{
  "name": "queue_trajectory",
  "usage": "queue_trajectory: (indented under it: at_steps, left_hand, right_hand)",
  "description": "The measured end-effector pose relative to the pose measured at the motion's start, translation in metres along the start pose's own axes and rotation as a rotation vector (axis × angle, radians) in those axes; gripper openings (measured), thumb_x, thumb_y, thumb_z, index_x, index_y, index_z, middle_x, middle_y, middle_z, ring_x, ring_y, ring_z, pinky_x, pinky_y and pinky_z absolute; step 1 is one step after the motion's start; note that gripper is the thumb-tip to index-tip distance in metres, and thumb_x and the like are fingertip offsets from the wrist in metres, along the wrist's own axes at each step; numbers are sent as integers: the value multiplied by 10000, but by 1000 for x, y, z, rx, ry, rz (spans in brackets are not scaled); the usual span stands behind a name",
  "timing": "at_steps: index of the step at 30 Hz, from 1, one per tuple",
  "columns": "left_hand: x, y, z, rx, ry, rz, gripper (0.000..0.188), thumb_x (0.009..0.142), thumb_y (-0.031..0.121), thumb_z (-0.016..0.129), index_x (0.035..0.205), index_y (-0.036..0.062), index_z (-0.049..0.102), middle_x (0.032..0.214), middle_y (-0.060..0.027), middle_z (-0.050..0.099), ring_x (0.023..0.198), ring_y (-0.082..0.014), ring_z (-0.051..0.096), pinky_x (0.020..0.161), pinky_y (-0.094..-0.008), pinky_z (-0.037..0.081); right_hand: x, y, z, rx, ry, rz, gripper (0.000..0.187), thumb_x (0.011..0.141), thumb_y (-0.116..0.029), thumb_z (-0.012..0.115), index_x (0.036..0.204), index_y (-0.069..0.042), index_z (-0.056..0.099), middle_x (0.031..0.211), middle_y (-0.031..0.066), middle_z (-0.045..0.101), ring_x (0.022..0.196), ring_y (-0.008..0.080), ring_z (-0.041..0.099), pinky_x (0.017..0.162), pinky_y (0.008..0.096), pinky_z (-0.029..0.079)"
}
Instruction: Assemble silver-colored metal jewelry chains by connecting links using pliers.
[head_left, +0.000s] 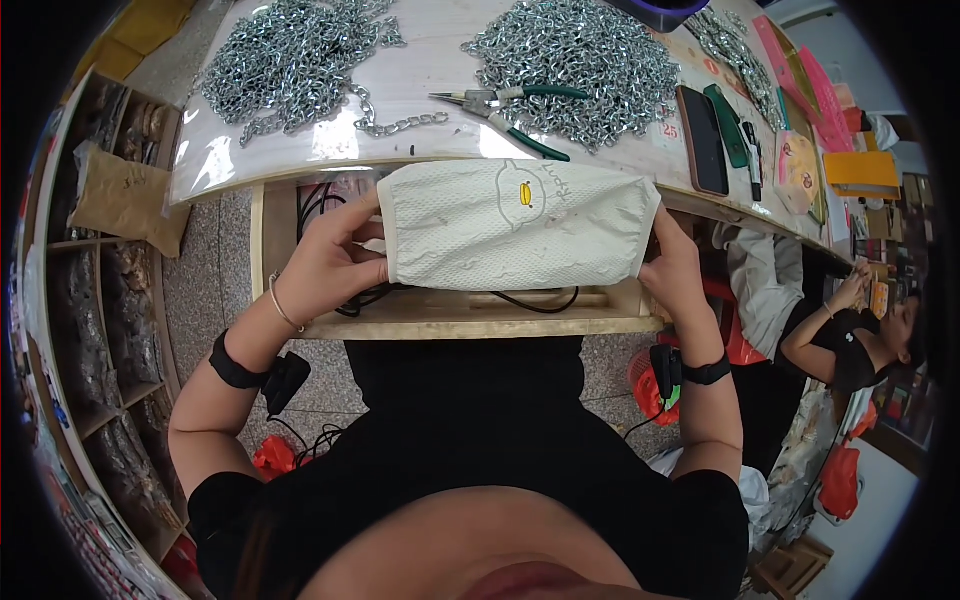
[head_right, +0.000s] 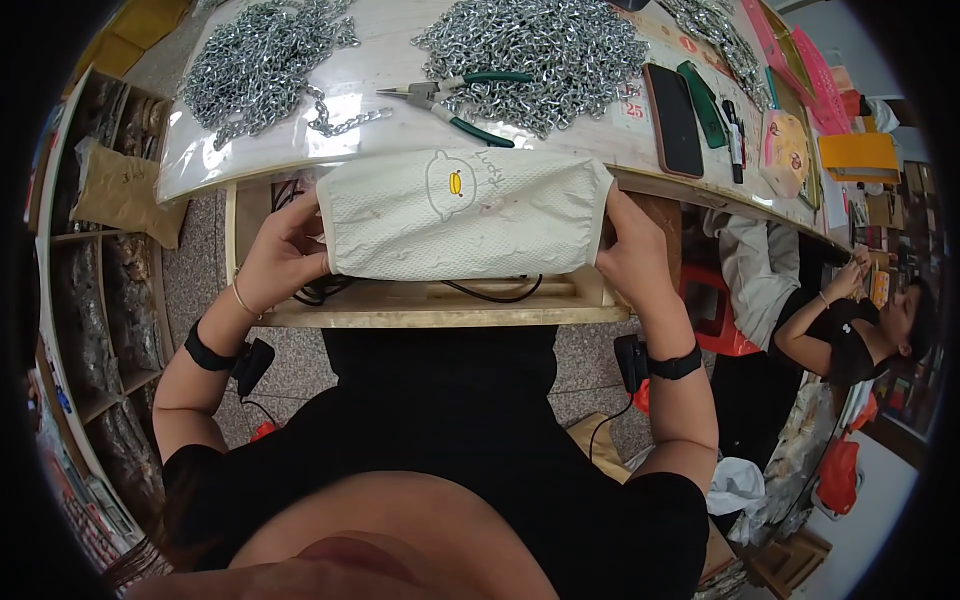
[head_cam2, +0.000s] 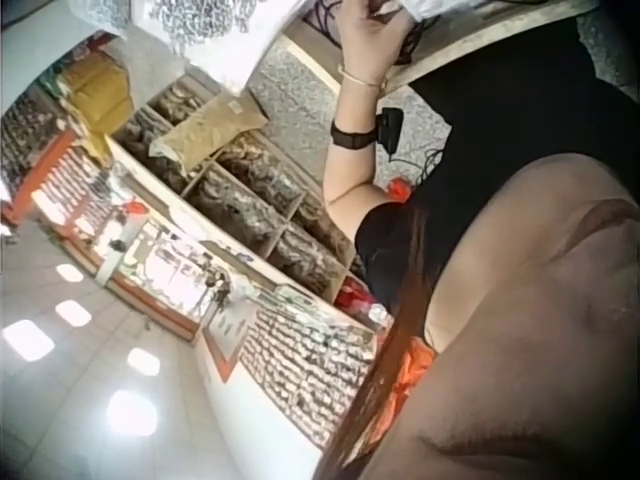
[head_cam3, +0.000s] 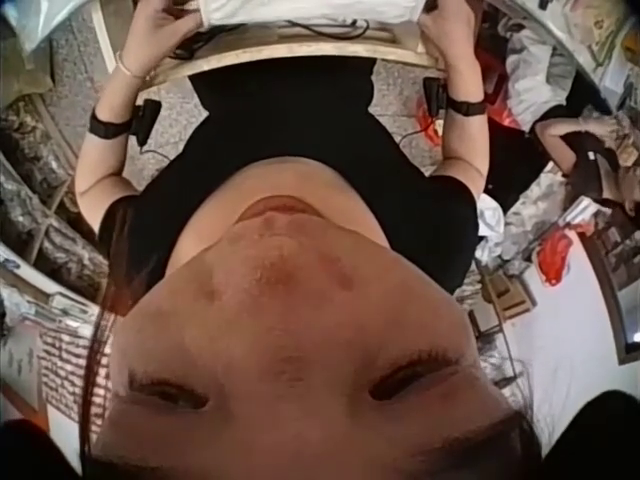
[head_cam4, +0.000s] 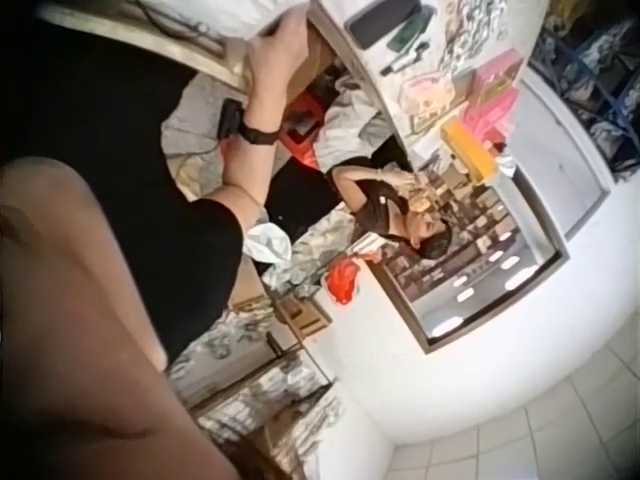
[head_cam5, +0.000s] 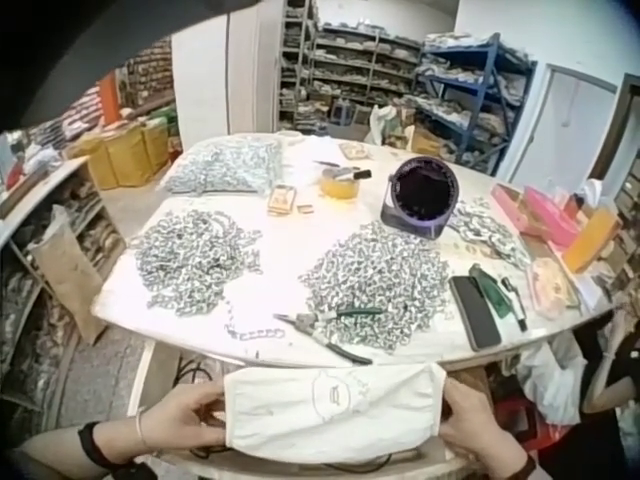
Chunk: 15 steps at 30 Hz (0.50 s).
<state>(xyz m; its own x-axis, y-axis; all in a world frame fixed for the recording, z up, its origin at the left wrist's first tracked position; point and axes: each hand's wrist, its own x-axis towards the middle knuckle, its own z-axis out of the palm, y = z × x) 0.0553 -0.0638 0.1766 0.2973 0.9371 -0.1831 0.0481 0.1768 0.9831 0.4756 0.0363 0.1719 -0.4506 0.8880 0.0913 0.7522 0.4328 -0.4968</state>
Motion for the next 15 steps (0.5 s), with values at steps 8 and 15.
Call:
queue_trajectory:
  at_steps: [8, 15]
  left_hand:
    - [-3, 4, 2, 414, -40, 131, 871, 836, 20, 781, 1592, 106, 356, 1589, -146, 409, 1373, -300, 547, 1081, -382, 533]
    - [-4, 6, 1, 622, -83, 176, 938, 794, 46, 798, 1604, 125, 331, 1632, -165, 342, 1411, -367, 496, 1141, -386, 471]
  right_hand:
    - [0, -4, 0, -75, -102, 47, 899, 760, -253, 871, 1533, -62, 451, 1285, 193, 670, 1195, 386, 638, 993, 420, 514]
    - [-2, -8, 0, -65, -111, 58, 798, 756, -238, 856, 1462, -65, 526, 1211, 189, 680, 1133, 391, 642, 956, 431, 518]
